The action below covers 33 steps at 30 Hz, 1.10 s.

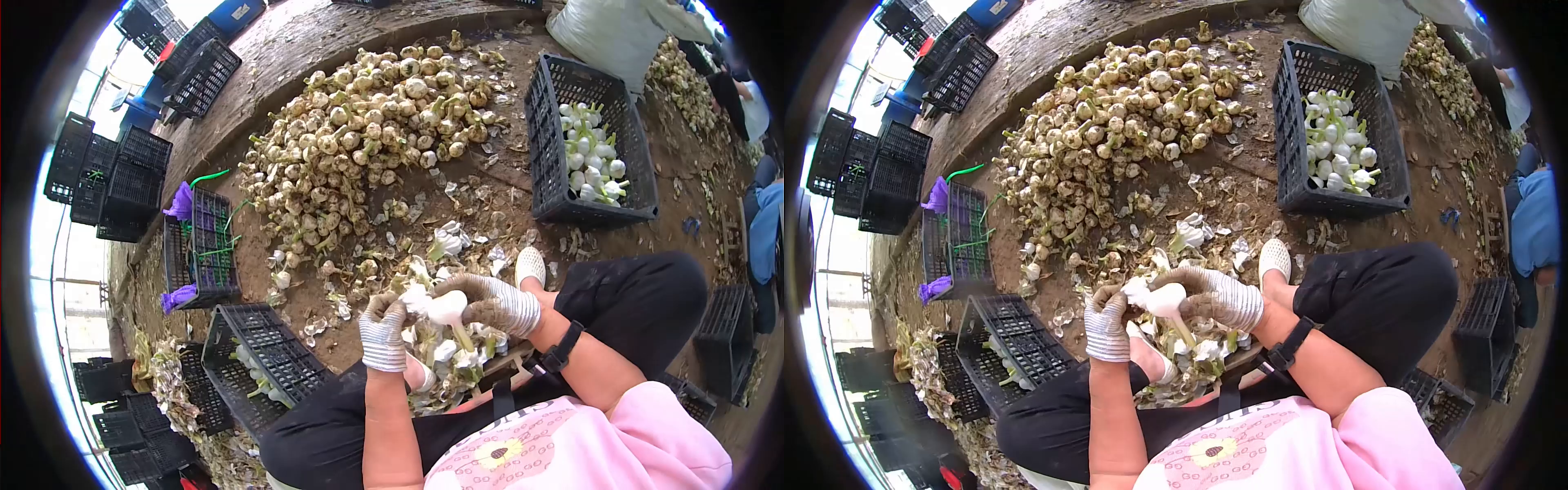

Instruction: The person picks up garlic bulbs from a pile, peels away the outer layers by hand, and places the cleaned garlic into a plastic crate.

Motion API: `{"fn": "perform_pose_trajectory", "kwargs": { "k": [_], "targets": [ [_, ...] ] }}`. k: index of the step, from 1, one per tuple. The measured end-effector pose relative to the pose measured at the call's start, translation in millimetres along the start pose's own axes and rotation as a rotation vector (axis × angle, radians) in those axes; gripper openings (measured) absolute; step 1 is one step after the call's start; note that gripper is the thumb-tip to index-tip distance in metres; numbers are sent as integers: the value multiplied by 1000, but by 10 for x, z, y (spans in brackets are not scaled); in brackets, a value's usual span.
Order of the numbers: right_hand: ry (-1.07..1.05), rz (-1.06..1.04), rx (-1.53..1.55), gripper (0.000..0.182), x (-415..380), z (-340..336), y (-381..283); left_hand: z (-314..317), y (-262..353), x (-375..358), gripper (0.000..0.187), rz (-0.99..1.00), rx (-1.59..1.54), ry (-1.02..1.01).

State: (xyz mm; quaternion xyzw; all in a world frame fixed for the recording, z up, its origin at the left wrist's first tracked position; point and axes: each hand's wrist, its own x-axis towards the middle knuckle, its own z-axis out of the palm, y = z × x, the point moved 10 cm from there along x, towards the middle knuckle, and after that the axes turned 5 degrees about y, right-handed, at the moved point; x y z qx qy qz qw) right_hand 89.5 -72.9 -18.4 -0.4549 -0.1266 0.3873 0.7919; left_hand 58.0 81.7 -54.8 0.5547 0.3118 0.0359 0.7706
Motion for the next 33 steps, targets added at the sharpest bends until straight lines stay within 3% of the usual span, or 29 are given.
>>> {"fn": "perform_pose_trajectory", "kwargs": {
  "k": [3,4,6,7,9,10,11,13,15,17,18,20,21,22,23,25,27,29,30,31,32,33],
  "targets": [
    [124,162,347,52,-1,-95,241,122,60,-115,6,21,-8,-66],
    [41,110,553,48,8,-56,260,210,108,-174,5,57,47,-85],
    [175,143,227,49,26,-183,403,379,217,-328,2,189,261,-122],
    [243,156,63,51,18,-234,403,416,151,-373,1,149,370,-137],
    [272,145,192,64,-40,-204,347,351,87,-259,4,52,-193,-126],
    [242,175,264,67,-44,-190,342,274,220,-232,5,-40,-458,32],
    [212,205,337,70,-59,-166,353,184,284,-82,3,-54,-559,-48],
    [230,205,402,73,-54,-219,368,-82,293,31,3,18,-354,-5],
    [241,202,468,77,-20,-261,381,-126,-35,130,17,157,537,-202],
    [270,164,493,71,-10,-279,356,305,198,-184,32,457,973,-239],
    [288,148,501,70,-7,-290,377,357,103,-211,43,402,734,-281],
    [286,103,463,66,-34,-376,354,659,305,-380,37,432,681,-338],
    [421,57,470,69,-10,-575,451,724,325,-403,34,455,684,-375],
    [403,28,624,74,14,-678,348,714,294,-377,28,489,670,-341],
    [374,-6,778,79,13,-794,220,635,203,-311,26,431,597,-315],
    [282,-313,1043,83,-193,-926,-520,375,-141,-116,29,140,401,-169],
    [479,-463,931,73,-369,-1216,-759,453,-77,-139,27,87,401,-194],
    [673,-258,867,57,-373,-1394,-180,500,-169,-117,26,89,449,-234],
    [513,-114,792,48,-278,-1264,72,517,-215,-127,28,99,494,-255],
    [772,170,500,42,-365,-1060,127,502,-322,-101,33,79,502,-270],
    [708,359,525,28,-213,-984,419,469,-371,-91,34,105,555,-268],
    [424,111,550,33,-209,-727,96,461,-371,-105,35,132,610,-262]
  ]
}}
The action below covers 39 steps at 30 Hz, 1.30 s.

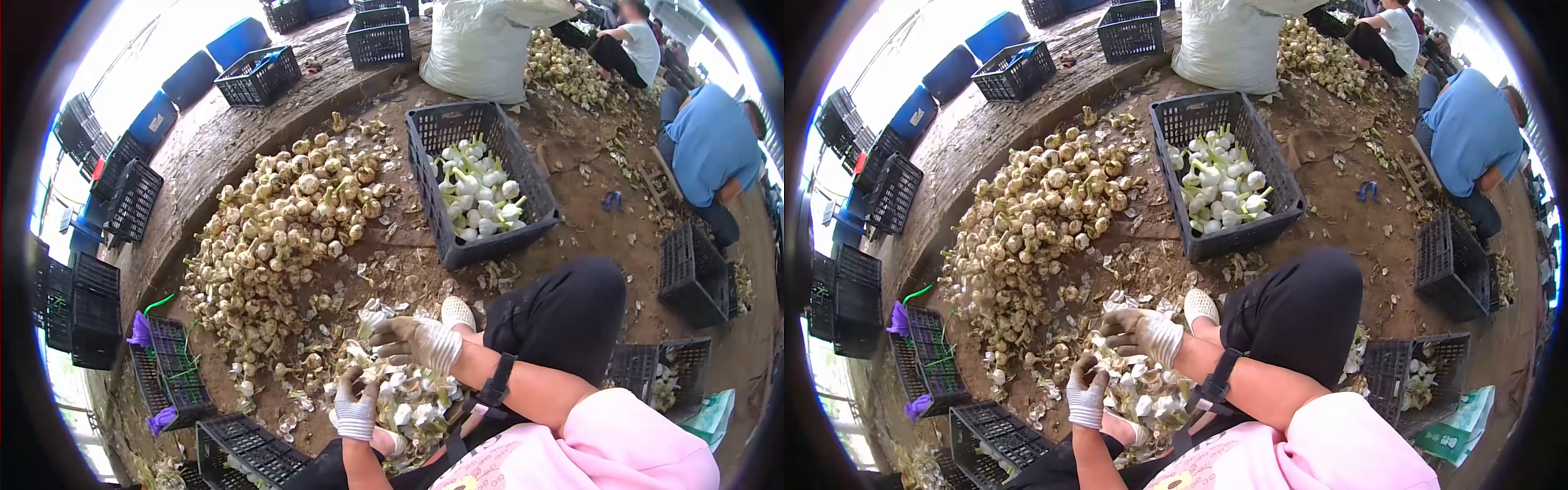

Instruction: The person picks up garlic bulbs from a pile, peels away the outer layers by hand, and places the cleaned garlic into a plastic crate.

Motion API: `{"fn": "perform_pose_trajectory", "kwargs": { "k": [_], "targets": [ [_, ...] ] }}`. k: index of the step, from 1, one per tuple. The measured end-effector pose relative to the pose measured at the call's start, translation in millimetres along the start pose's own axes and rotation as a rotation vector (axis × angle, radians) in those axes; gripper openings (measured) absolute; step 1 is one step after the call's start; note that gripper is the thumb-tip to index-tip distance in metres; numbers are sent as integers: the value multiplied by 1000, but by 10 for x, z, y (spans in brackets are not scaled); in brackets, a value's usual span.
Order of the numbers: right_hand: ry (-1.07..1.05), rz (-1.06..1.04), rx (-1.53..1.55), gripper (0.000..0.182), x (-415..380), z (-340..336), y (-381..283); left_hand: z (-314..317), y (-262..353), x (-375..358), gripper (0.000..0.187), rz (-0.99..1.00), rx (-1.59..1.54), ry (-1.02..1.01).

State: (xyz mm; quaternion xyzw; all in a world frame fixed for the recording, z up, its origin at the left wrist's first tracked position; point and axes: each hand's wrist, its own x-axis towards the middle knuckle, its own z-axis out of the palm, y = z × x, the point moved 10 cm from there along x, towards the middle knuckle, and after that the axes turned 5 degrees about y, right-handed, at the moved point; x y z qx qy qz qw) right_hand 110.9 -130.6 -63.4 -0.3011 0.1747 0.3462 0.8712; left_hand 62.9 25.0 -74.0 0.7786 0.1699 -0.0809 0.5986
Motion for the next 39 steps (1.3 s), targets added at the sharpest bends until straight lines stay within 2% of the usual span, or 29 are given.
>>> {"fn": "perform_pose_trajectory", "kwargs": {
  "k": [2,3,4,5,6,8,9,10,11,14,18,19,20,21,22,24,25,26,28,29,30,31,32,33,34,35,36,38,39],
  "targets": [
    [-98,-143,-43,38,-254,416,-326,-52,-177,62,39,-7,-106,44],
    [-192,-229,-30,40,-464,670,-606,-83,-259,165,41,17,-36,57],
    [-286,-300,-14,41,-728,914,-912,-161,-399,268,44,0,203,113],
    [-188,-345,-68,42,-1000,967,-1195,-270,-865,492,51,-3,183,134],
    [-165,-471,-81,42,-1254,992,-1474,-302,-936,561,56,-79,164,152],
    [-240,-605,-130,45,-1558,815,-1841,-438,-1257,651,70,-278,360,154],
    [-285,-680,-206,47,-1700,705,-2009,-519,-1458,801,73,-262,534,157],
    [-117,-715,-271,47,-1789,424,-2137,-553,-1571,905,76,-263,582,190],
    [-176,-762,-337,46,-1853,478,-2178,-549,-1551,951,78,-287,554,198],
    [43,-815,-506,47,-1888,114,-2256,-450,-1432,1166,80,-292,649,149],
    [-177,-656,-544,40,-1696,343,-2188,-150,-1378,1643,82,-339,776,72],
    [-226,-609,-551,39,-1663,388,-2153,17,-1377,1802,82,-238,699,69],
    [-67,-671,-412,41,-1621,284,-2243,171,-1404,1928,82,-141,617,72],
    [89,-741,-278,44,-1613,170,-2310,439,-1555,1980,82,-176,532,-4],
    [459,-905,0,50,-1726,-57,-2269,735,-1679,1938,82,-205,445,-73],
    [592,-894,54,52,-1746,-188,-2255,1160,-1440,1526,76,-78,978,-174],
    [341,-727,-163,46,-1634,-128,-2359,1364,-1297,1251,75,43,1056,-261],
    [251,-651,-240,42,-1581,-94,-2357,1445,-1217,942,73,168,1133,-346],
    [64,-509,-415,33,-1519,-16,-2321,1350,-1671,346,72,178,1173,-677],
    [64,-504,-428,32,-1519,-3,-2329,1137,-1712,95,64,247,1130,-616],
    [124,-654,-266,30,-1503,16,-2322,877,-1813,-166,55,243,1138,-640],
    [169,-818,-113,28,-1519,31,-2299,520,-2284,-549,54,-30,1116,-759],
    [205,-983,12,25,-1556,49,-2245,232,-2508,-939,57,-308,1345,-1132],
    [111,-735,-279,22,-1546,150,-2333,13,-2387,-1194,55,-241,1325,-1125],
    [13,-481,-558,20,-1495,202,-2216,-235,-2756,-1717,52,-199,1401,-1393],
    [-8,-475,-553,18,-1484,200,-2203,-343,-2866,-1822,51,-471,1321,-1527],
    [-29,-470,-548,16,-1473,198,-2189,-655,-2946,-2351,45,-839,1179,-1841],
    [-49,-430,-536,15,-1462,173,-2205,-89,-2674,-1713,36,-380,1314,-1726],
    [-52,-402,-529,14,-1469,173,-2195,248,-2401,-1183,34,-285,1357,-1538]
  ]
}}
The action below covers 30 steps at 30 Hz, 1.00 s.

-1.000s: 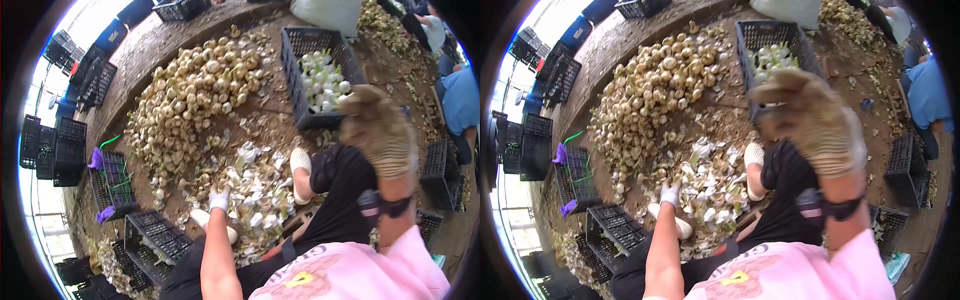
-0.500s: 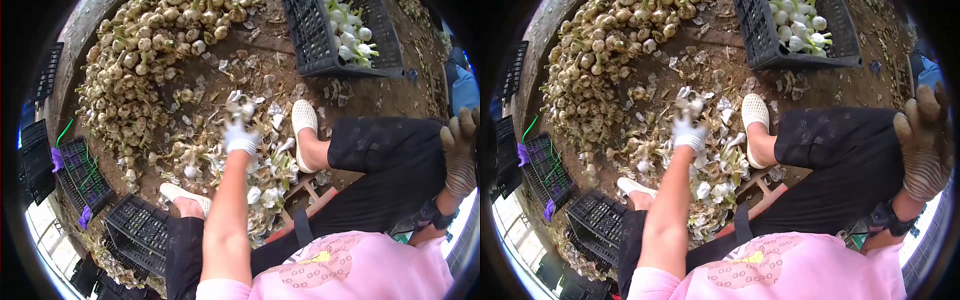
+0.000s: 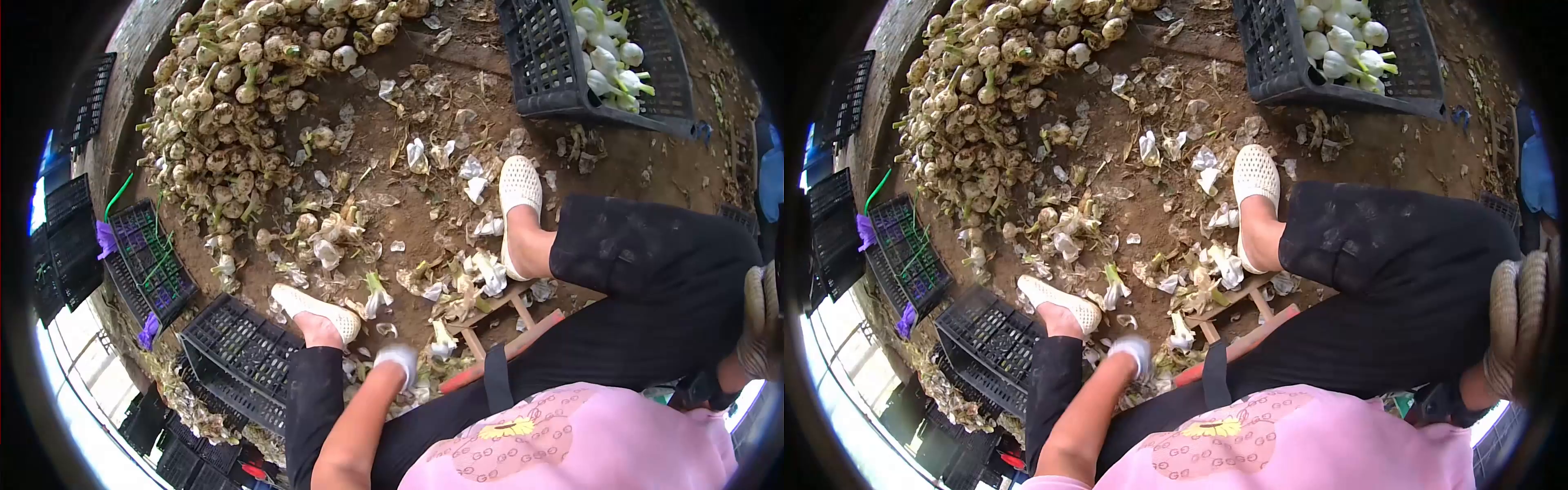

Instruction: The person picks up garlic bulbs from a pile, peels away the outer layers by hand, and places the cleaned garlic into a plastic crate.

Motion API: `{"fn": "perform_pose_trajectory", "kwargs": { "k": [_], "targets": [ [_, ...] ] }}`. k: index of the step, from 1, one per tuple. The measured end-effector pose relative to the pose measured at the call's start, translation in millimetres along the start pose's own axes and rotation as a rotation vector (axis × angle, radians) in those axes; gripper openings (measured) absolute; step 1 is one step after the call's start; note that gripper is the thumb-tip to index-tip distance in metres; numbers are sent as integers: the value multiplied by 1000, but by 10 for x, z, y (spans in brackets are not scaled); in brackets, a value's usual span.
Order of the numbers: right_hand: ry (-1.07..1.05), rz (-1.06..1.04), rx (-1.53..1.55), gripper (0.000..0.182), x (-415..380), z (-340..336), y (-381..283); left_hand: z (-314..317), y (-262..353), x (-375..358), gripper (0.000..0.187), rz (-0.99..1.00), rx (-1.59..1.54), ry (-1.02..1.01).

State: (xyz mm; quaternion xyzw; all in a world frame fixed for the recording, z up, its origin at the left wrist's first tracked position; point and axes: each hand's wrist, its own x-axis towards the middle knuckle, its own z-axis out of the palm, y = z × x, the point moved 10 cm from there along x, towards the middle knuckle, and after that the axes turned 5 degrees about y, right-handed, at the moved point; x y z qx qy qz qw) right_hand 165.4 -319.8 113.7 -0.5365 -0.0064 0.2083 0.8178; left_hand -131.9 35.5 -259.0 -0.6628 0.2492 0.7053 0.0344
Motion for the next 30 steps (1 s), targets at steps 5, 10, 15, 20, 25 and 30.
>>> {"fn": "perform_pose_trajectory", "kwargs": {
  "k": [5,10,15,20,25,30],
  "targets": [
    [184,-57,76,15,-2,0,17,-2067,697,-203,58,250,-141,1076],
    [77,-98,-28,17,128,218,30,-974,590,126,59,318,3,1031],
    [339,-521,605,27,161,243,139,138,-326,-109,62,-25,-183,80],
    [85,-132,-19,28,272,362,90,-1780,-1297,-589,59,-355,-293,895],
    [347,-164,-124,21,-5,-3,124,-1530,-1665,-397,86,-590,-429,1023],
    [474,-213,-112,23,-77,-154,194,-76,-501,-39,81,-180,-147,649]
  ]
}}
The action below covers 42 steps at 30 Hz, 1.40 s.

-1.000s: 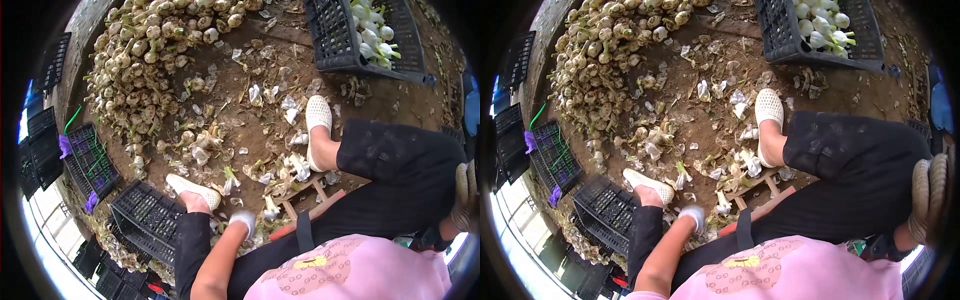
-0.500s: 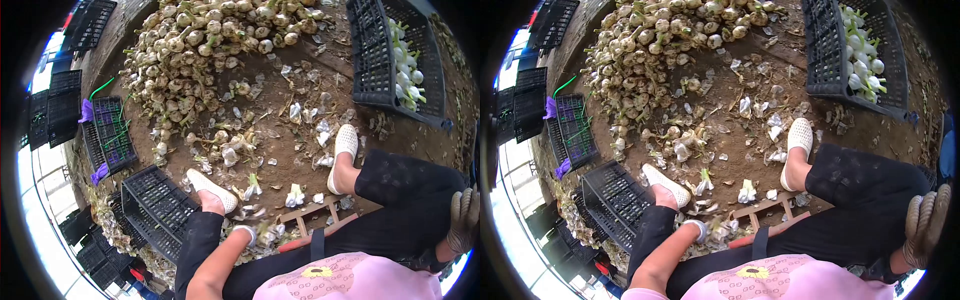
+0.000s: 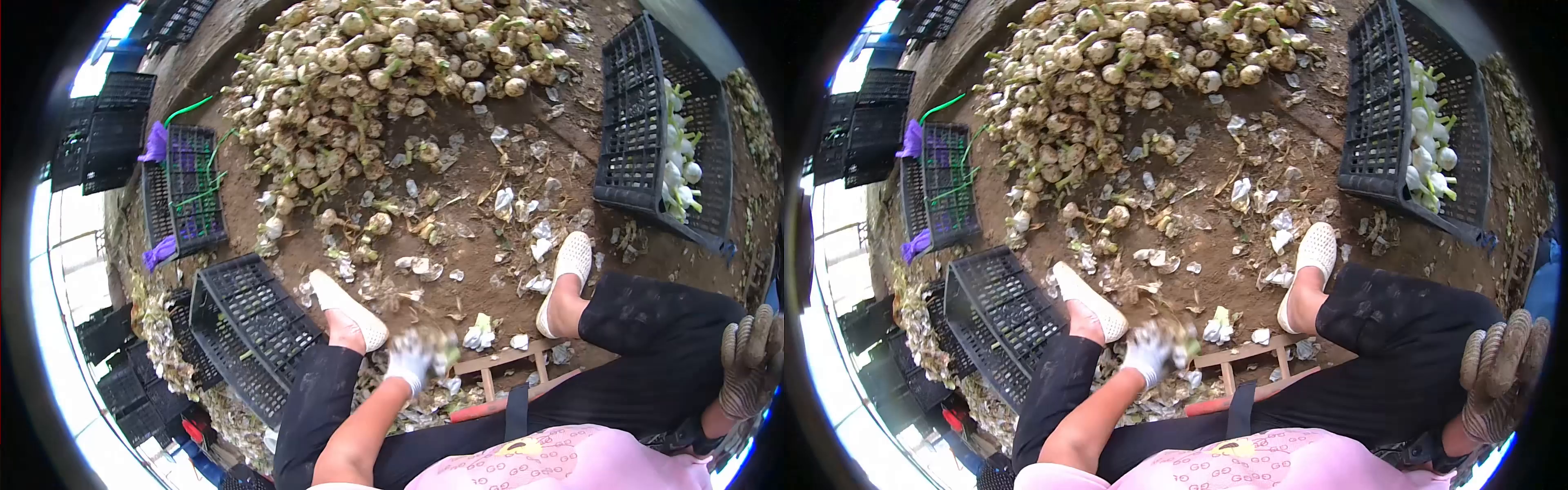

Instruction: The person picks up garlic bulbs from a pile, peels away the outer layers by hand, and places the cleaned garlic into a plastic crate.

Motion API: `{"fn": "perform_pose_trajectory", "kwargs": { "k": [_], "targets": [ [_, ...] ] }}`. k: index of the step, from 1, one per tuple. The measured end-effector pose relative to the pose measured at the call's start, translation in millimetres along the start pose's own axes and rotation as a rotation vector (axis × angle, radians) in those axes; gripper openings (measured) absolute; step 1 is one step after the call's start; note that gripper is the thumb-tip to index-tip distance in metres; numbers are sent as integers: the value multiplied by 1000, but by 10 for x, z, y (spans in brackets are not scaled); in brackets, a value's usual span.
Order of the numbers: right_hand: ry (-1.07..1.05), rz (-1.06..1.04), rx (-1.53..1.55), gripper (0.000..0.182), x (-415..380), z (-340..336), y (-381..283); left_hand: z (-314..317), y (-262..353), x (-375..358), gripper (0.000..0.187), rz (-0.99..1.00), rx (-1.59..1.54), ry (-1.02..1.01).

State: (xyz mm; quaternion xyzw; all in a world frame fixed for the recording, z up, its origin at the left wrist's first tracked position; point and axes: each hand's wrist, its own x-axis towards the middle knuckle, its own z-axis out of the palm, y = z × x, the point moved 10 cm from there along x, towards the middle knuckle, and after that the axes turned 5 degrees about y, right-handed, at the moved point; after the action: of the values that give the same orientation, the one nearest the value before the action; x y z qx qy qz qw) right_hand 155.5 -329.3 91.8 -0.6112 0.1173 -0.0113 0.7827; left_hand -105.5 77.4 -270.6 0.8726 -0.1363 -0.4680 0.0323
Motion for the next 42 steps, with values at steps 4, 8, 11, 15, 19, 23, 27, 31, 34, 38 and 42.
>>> {"fn": "perform_pose_trajectory", "kwargs": {
  "k": [4,8,11,15,19,23,27,31,34,38,42],
  "targets": [
    [44,-16,14,25,27,2,61,464,244,-850,52,126,51,-408],
    [93,-19,-6,27,116,197,109,-435,-866,-1,47,-403,-644,50],
    [167,9,-29,29,152,438,196,-1521,-1598,228,56,-707,-616,637],
    [-58,135,8,34,107,1053,551,-1952,-1783,893,54,-657,-487,870],
    [-185,432,13,29,185,1680,1374,-2083,-1519,1316,48,-434,-561,828],
    [-356,583,-284,28,155,1981,2231,-2444,-1171,770,49,-326,-933,1090],
    [-381,525,-215,37,-18,2025,2645,-2704,-455,47,48,-260,-1123,1045],
    [-448,494,-114,23,-144,2128,2560,-3103,159,-674,50,-73,-721,1303],
    [-471,583,22,19,-243,2144,2467,-3056,266,-880,55,97,-851,1262],
    [-608,610,197,26,-523,2308,2161,-3034,349,-1243,57,44,-865,1329],
    [-558,555,234,26,-635,2236,2299,-3253,818,-1574,54,-36,-372,1419]
  ]
}}
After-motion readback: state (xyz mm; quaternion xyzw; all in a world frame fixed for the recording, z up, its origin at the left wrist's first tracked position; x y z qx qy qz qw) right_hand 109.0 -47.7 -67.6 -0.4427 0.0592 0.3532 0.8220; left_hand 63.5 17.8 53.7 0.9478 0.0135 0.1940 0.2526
